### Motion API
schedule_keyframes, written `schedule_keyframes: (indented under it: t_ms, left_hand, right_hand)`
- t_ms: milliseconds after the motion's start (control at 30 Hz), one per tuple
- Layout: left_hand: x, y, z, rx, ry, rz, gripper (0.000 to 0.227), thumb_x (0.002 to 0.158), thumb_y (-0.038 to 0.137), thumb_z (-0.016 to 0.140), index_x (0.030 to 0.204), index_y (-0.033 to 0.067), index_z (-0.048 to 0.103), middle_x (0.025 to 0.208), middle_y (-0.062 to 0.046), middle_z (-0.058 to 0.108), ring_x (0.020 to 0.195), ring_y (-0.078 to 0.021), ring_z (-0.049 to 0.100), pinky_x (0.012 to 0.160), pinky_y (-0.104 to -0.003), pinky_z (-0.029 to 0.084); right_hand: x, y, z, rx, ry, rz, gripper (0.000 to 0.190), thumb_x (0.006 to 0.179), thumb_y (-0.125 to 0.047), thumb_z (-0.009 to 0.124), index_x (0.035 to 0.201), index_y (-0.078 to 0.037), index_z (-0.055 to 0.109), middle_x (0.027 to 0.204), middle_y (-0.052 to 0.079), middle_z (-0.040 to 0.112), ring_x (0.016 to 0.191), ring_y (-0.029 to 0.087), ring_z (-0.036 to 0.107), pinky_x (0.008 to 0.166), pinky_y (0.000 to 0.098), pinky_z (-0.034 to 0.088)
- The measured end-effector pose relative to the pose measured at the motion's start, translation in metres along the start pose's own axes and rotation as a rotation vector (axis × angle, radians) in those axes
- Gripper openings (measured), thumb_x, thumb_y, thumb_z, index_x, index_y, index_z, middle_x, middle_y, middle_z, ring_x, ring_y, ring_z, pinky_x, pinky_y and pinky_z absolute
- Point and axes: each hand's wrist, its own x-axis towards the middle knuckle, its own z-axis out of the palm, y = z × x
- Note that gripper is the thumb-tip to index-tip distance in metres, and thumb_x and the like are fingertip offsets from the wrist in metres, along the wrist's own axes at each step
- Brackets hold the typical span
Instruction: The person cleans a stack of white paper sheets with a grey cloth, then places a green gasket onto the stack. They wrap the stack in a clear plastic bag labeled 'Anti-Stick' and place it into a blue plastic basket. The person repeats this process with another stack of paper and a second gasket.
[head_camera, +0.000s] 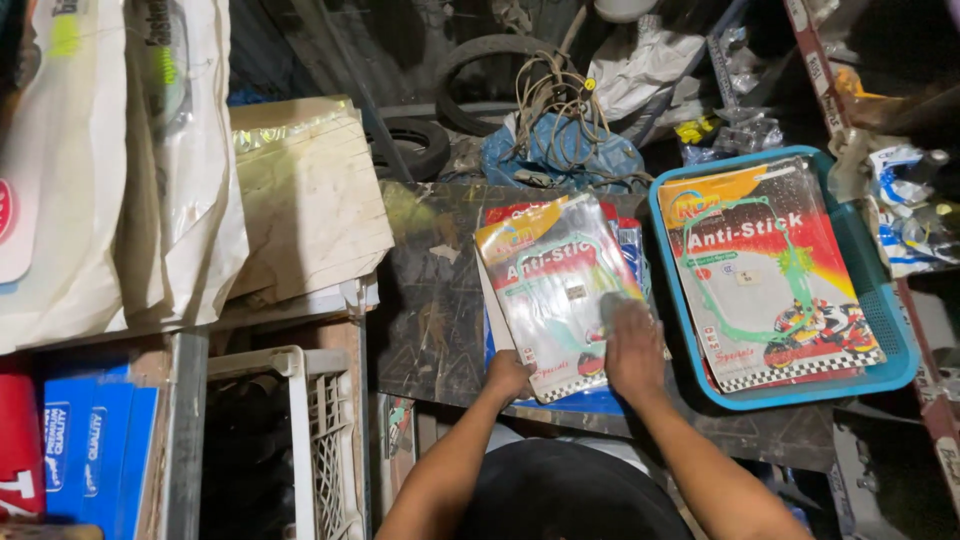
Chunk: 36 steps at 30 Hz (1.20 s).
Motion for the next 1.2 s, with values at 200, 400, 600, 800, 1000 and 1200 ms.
schedule_keyframes:
  t_ms: [200, 400, 600, 800, 1000, 1200]
  left_hand:
    - [0.000, -0.003, 0.001, -0.029, 0.017, -0.012, 0.032, 0.092, 0.013, 0.070, 0.115, -0.0087, 0.067, 0.077, -0.022, 0.073, 0.058, -0.0308, 0.074, 0.051, -0.039, 0.064]
    - [-0.006, -0.011, 0.000, -0.141, 0.001, 0.002, 0.043, 0.094, 0.009, 0.069, 0.129, -0.0146, 0.058, 0.095, -0.028, 0.071, 0.070, -0.0378, 0.075, 0.058, -0.045, 0.066]
    - [-0.006, -0.007, -0.002, -0.149, -0.002, 0.012, 0.043, 0.096, 0.012, 0.069, 0.127, -0.0151, 0.057, 0.095, -0.028, 0.071, 0.070, -0.0390, 0.075, 0.056, -0.043, 0.067]
    - [-0.024, 0.012, 0.001, 0.080, 0.029, 0.030, 0.071, 0.103, 0.061, 0.045, 0.124, -0.0028, 0.069, 0.118, -0.026, 0.071, 0.115, -0.0400, 0.067, 0.099, -0.055, 0.054]
    - [0.037, -0.038, 0.016, -0.095, 0.086, 0.049, 0.044, 0.100, 0.020, 0.062, 0.130, -0.0123, 0.059, 0.097, -0.030, 0.071, 0.077, -0.0378, 0.076, 0.059, -0.047, 0.067]
    - [-0.004, -0.002, 0.014, 0.040, 0.163, 0.100, 0.052, 0.104, 0.046, 0.054, 0.123, -0.0007, 0.070, 0.096, -0.023, 0.074, 0.097, -0.0376, 0.073, 0.079, -0.052, 0.061]
  right_hand:
    - [-0.020, -0.050, 0.040, 0.156, 0.069, -0.061, 0.048, 0.104, -0.019, 0.043, 0.148, -0.003, 0.050, 0.151, 0.028, 0.049, 0.142, 0.045, 0.043, 0.119, 0.0579, 0.032]
    - [-0.017, -0.012, 0.008, 0.117, 0.017, -0.147, 0.046, 0.101, -0.020, 0.045, 0.144, -0.006, 0.053, 0.145, 0.026, 0.055, 0.137, 0.045, 0.049, 0.119, 0.0596, 0.032]
    - [-0.009, 0.027, 0.037, 0.025, 0.172, 0.343, 0.064, 0.102, -0.027, 0.047, 0.163, -0.016, 0.034, 0.163, 0.020, 0.038, 0.142, 0.039, 0.047, 0.114, 0.0472, 0.042]
    - [-0.031, -0.032, 0.064, 0.163, -0.102, -0.545, 0.054, 0.103, -0.037, 0.043, 0.152, -0.015, 0.046, 0.159, 0.013, 0.043, 0.149, 0.033, 0.035, 0.120, 0.0520, 0.025]
    - [0.010, 0.062, 0.048, -0.226, 0.079, -0.151, 0.049, 0.099, -0.027, 0.046, 0.145, -0.016, 0.057, 0.144, 0.013, 0.061, 0.141, 0.032, 0.052, 0.121, 0.0563, 0.032]
    - [-0.002, 0.000, 0.037, 0.157, 0.253, -0.010, 0.055, 0.102, -0.028, 0.055, 0.150, -0.002, 0.050, 0.155, 0.026, 0.046, 0.146, 0.046, 0.038, 0.115, 0.0614, 0.032]
